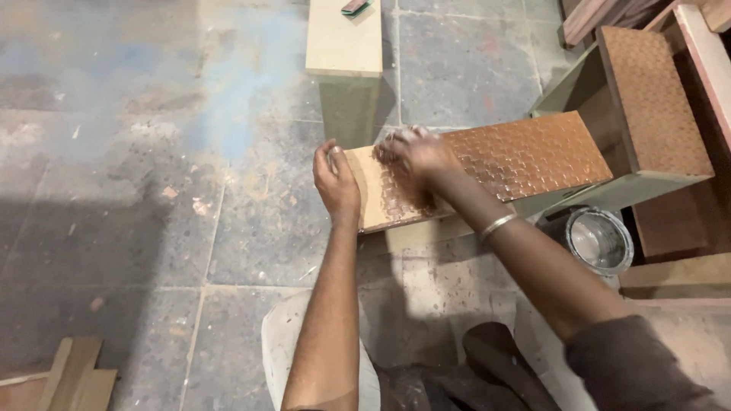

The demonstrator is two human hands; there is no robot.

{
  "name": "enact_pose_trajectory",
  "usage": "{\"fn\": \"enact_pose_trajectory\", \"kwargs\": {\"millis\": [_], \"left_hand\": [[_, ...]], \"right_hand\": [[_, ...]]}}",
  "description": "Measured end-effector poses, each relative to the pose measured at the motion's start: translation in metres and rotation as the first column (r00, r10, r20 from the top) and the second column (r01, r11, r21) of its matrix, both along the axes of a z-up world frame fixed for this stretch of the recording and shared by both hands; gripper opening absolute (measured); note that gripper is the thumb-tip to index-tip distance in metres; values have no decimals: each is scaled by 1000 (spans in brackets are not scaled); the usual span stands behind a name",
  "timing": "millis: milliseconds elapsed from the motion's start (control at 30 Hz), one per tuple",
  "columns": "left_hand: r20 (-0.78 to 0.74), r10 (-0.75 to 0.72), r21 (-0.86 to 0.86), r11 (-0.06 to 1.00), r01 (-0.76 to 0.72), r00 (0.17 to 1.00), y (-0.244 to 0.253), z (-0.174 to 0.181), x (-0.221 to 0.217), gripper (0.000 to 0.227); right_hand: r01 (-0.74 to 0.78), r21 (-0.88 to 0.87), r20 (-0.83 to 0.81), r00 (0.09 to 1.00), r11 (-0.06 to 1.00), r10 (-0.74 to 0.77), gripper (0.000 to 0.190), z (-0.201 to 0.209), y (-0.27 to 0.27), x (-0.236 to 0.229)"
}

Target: The person applies a brown stain to rectangular wooden boards using a cloth. They dip the cloth into a metal can, wipe the stain across the board surface, and repeat the process on multiple boards placed on the floor.

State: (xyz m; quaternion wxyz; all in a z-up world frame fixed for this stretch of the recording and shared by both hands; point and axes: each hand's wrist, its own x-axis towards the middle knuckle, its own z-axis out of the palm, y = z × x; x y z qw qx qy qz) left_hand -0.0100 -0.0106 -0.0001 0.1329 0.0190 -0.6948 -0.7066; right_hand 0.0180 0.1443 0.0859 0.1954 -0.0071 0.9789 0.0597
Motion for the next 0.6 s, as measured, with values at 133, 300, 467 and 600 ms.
{"fn": "enact_pose_trajectory", "kwargs": {"millis": [133,300,467,600], "left_hand": [[61,-51,213,976,36,997,0,-26,-14,41],[216,-302,648,756,95,928,-9,-52,-47,59],[257,-437,794,603,69,862,-32,-44,-61,81],[178,-498,851,512,121,849,-39,-36,-57,88]], "right_hand": [[-122,-109,-273,958,987,89,56,-24,-11,38],[-514,-74,-428,791,855,438,43,-38,-16,85],[-215,-97,-137,970,972,201,61,-5,-44,16],[-128,-16,-169,978,992,123,76,4,-70,25]]}}
